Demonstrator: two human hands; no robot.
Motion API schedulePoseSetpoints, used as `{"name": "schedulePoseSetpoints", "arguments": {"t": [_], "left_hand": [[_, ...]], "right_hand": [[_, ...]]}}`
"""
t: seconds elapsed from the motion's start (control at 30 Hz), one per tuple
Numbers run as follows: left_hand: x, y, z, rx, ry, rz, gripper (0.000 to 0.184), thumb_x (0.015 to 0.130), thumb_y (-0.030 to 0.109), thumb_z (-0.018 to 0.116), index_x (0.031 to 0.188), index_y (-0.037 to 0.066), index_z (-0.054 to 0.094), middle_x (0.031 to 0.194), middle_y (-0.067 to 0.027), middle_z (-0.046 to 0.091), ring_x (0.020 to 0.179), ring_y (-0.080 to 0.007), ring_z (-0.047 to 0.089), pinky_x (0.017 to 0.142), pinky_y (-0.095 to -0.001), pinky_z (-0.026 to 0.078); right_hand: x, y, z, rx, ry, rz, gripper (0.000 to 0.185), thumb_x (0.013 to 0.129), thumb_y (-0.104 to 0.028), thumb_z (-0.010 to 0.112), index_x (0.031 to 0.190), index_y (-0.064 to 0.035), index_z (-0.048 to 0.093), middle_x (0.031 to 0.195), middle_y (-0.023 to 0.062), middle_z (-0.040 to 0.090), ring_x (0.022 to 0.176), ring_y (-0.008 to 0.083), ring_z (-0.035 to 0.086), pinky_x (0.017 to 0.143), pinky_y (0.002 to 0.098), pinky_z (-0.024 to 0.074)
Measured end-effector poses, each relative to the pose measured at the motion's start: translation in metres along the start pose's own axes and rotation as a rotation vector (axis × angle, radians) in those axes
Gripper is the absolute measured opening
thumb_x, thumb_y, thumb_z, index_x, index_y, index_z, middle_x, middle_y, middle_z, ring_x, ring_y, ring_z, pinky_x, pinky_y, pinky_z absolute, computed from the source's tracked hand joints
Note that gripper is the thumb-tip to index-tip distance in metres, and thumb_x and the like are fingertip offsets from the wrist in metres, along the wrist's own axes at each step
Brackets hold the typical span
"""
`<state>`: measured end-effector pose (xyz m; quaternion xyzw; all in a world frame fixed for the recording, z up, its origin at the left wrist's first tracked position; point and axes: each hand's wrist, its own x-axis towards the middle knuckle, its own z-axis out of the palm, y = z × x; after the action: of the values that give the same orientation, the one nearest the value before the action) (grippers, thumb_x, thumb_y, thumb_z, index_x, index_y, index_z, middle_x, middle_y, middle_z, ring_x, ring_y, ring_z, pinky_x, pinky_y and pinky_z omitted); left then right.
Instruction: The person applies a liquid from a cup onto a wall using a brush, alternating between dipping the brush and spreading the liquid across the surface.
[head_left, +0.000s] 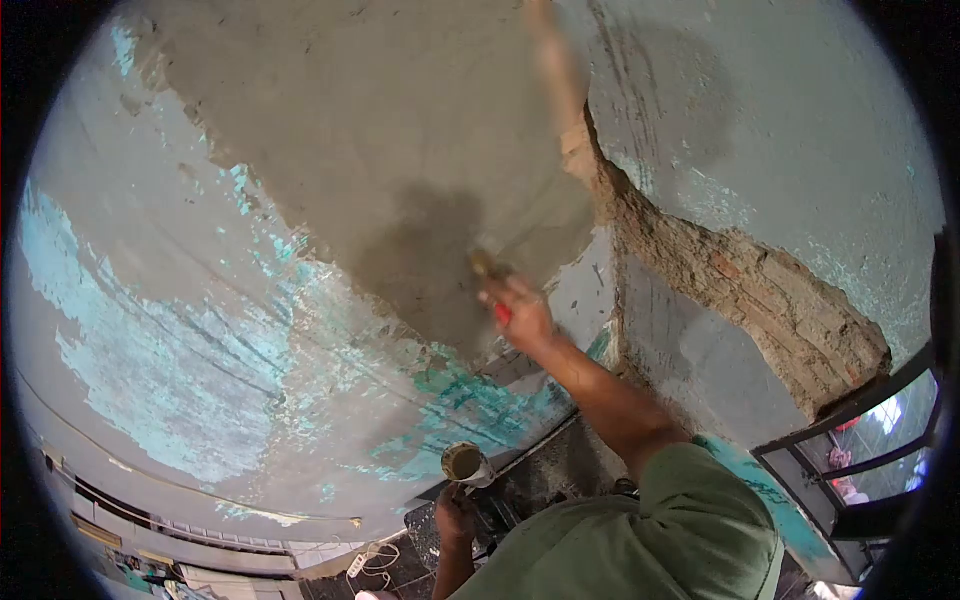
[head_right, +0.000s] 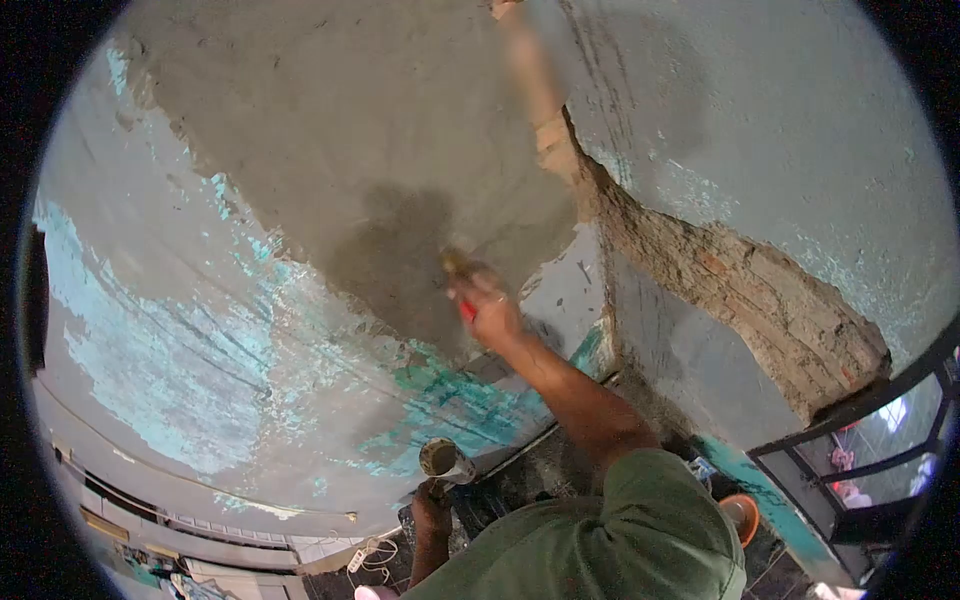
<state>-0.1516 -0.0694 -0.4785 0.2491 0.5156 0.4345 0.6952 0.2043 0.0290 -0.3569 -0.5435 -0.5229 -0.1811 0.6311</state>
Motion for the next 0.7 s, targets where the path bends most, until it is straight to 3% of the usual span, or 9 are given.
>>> {"name": "schedulePoseSetpoints", "arguments": {"t": [0.07,0.17,0.23,0.3,0.4,0.53,0.7], "left_hand": [[0.018,-0.009,-0.005,0.021,0.001,0.015,0.011,0.09,0.015,0.053,0.08,0.011,0.053,0.067,0.0019,0.043,0.053,-0.0093,0.039,0.048,-0.0248,0.033],[0.016,-0.005,0.009,0.046,-0.043,0.051,0.013,0.09,0.015,0.053,0.078,0.011,0.052,0.067,0.0017,0.041,0.054,-0.01,0.039,0.05,-0.0256,0.035],[0.012,-0.002,0.017,0.047,-0.079,0.037,0.016,0.091,0.015,0.053,0.076,0.011,0.05,0.066,0.0017,0.04,0.055,-0.0102,0.038,0.052,-0.0261,0.035],[0.013,0.0,0.02,0.041,-0.111,-0.018,0.02,0.091,0.016,0.053,0.073,0.012,0.046,0.066,0.0019,0.038,0.056,-0.0103,0.037,0.053,-0.0264,0.035],[0.015,0.0,0.027,0.168,-0.056,0.039,0.024,0.092,0.016,0.052,0.07,0.013,0.042,0.065,0.0025,0.035,0.055,-0.0098,0.034,0.053,-0.0268,0.031],[0.028,-0.006,0.017,0.066,-0.16,0.023,0.015,0.091,0.016,0.054,0.078,0.01,0.049,0.064,0.0013,0.038,0.054,-0.0116,0.036,0.05,-0.029,0.035],[0.028,-0.011,0.032,0.046,-0.129,0.013,0.015,0.091,0.014,0.054,0.077,0.01,0.05,0.063,0.002,0.04,0.053,-0.0124,0.038,0.049,-0.0287,0.033]], "right_hand": [[0.001,-0.01,-0.015,0.038,-0.216,0.054,0.025,0.085,-0.015,0.068,0.109,-0.0067,0.068,0.094,0.0119,0.067,0.086,0.0303,0.065,0.08,0.0384,0.0521],[0.049,0.012,-0.035,0.565,0.131,0.589,0.027,0.085,-0.021,0.072,0.102,-0.0009,0.069,0.096,0.0082,0.069,0.084,0.0223,0.067,0.081,0.0363,0.0531],[0.091,0.059,-0.045,1.023,0.453,0.733,0.028,0.086,-0.022,0.073,0.098,0.0022,0.068,0.091,0.0062,0.068,0.082,0.0177,0.066,0.078,0.034,0.0541],[0.092,0.109,-0.045,1.182,0.642,0.798,0.025,0.087,-0.02,0.072,0.093,0.0037,0.067,0.088,0.0085,0.068,0.076,0.0185,0.066,0.075,0.0299,0.054],[0.05,0.14,-0.054,1.1,0.644,0.998,0.02,0.089,-0.016,0.068,0.089,0.0041,0.066,0.083,0.0081,0.068,0.069,0.0162,0.065,0.069,0.0265,0.0527],[0.026,0.161,-0.078,0.648,0.7,0.916,0.015,0.088,-0.012,0.068,0.084,0.002,0.065,0.073,0.0088,0.067,0.065,0.0154,0.064,0.061,0.0272,0.0505],[0.079,0.068,-0.056,1.043,0.669,0.668,0.02,0.087,-0.013,0.07,0.096,0.0034,0.063,0.08,0.01,0.068,0.07,0.0167,0.065,0.068,0.0279,0.0534]]}}
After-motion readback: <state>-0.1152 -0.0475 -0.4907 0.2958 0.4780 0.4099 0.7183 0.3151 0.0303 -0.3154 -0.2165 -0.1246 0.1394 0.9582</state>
